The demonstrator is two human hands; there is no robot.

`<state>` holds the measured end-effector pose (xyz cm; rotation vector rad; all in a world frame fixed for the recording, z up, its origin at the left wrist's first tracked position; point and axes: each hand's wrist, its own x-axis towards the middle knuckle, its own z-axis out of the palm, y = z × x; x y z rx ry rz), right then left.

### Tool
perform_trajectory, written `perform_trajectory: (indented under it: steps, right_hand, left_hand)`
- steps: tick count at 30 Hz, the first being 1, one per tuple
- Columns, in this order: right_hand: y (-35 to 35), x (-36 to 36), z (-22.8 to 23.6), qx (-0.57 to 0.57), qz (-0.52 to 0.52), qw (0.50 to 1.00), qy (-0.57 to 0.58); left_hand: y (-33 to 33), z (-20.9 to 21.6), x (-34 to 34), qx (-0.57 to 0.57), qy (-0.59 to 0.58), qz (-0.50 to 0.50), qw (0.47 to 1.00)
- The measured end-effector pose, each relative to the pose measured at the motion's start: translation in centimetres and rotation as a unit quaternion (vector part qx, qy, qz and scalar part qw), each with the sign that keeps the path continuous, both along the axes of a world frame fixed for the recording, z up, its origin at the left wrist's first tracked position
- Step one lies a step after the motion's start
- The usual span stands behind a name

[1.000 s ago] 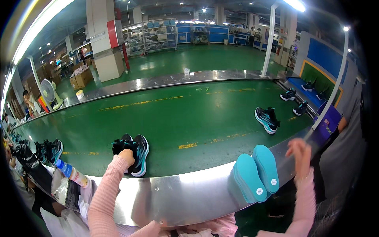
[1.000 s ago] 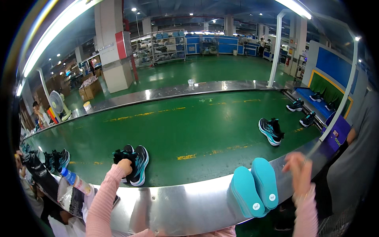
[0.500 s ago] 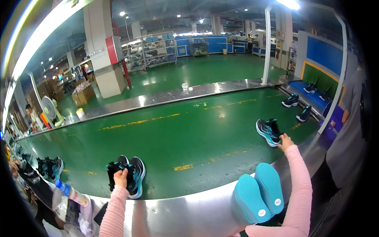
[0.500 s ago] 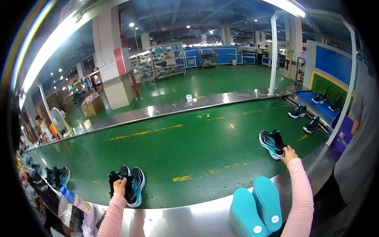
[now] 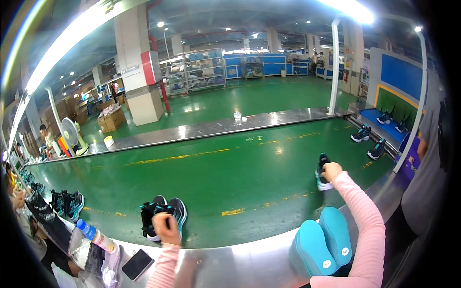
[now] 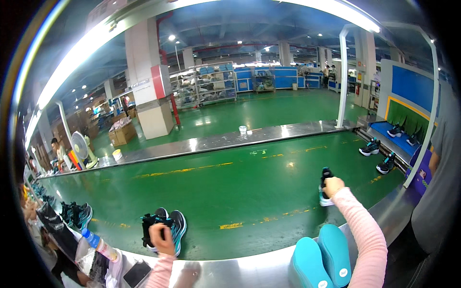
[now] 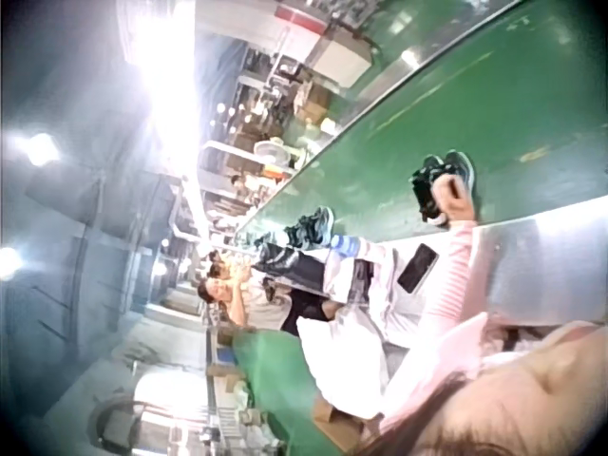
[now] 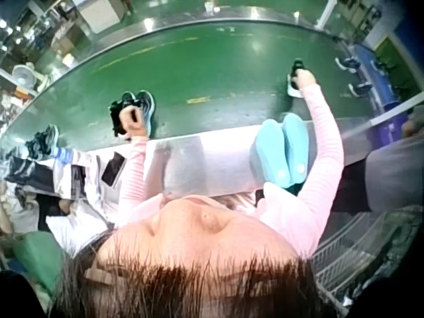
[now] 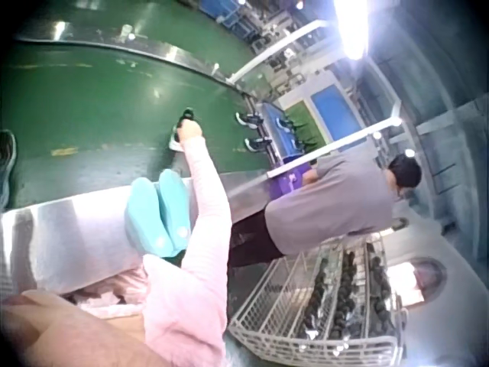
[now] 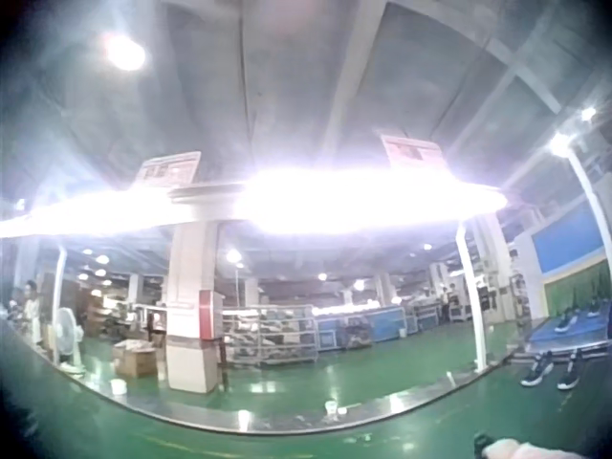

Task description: The person repeatedly picks up black and teal sneakers from a conveyor belt, inserts light blue insoles into each shoe, and places the shoes back on the belt. The person handles the shoes one at a time and maintains a steady pace throughout the clip.

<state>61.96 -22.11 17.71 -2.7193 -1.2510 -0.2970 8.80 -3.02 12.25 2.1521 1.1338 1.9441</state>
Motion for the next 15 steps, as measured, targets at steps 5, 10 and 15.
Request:
perform_trajectory:
  steps: [5, 10, 15]
  right_hand:
    - [6.3, -14.5, 1.2, -0.03, 0.256, 0.95, 0.176]
    - [4.7, -27.6, 1.4, -0.129, 0.452, 0.831, 0.297]
    - [-0.7, -33.1, 9.5, -0.186, 0.397, 0.884, 0.163]
  left_hand:
    - [-6.3, -4.1, 8.8, -0.168, 0.129, -0.227, 0.95]
    - [-7.7, -5.0, 10.4, -0.203, 0.158, -0.229, 0.939]
    - [-5.4, -6.3, 7.7, -0.184, 0.108, -0.236, 0.948]
